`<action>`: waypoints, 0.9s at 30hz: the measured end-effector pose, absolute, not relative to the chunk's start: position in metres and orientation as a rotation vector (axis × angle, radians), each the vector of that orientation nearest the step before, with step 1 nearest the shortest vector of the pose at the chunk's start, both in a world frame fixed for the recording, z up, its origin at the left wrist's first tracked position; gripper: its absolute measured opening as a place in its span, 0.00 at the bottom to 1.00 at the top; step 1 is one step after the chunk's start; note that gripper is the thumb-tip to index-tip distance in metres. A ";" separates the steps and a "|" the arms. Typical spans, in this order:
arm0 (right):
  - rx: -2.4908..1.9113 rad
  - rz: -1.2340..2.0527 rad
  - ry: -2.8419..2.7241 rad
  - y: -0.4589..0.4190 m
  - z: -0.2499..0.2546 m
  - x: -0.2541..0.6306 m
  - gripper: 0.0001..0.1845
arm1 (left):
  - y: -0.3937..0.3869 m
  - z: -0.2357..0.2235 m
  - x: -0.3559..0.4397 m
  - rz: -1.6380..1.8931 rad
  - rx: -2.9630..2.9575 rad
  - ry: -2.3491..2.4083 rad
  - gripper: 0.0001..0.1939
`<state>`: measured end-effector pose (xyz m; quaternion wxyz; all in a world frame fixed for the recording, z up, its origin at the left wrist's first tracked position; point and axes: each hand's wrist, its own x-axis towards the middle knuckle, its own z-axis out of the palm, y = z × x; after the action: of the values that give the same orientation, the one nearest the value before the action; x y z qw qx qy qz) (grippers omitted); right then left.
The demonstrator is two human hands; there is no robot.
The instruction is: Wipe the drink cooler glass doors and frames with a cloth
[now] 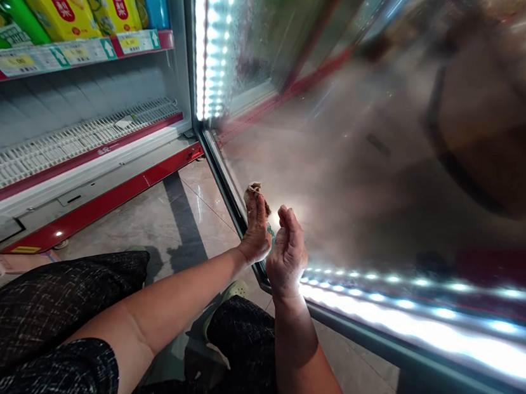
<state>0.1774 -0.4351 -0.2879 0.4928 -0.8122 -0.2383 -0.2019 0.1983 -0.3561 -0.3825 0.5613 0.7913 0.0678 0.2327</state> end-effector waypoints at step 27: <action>-1.997 -0.411 -0.598 -0.414 -0.299 0.185 0.25 | -0.299 -0.380 0.226 0.455 1.850 0.188 0.58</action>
<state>0.1848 -0.4143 -0.2985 0.4869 -0.8209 -0.2459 -0.1688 0.2264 -0.2991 -0.3800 0.5761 0.7900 0.0802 0.1942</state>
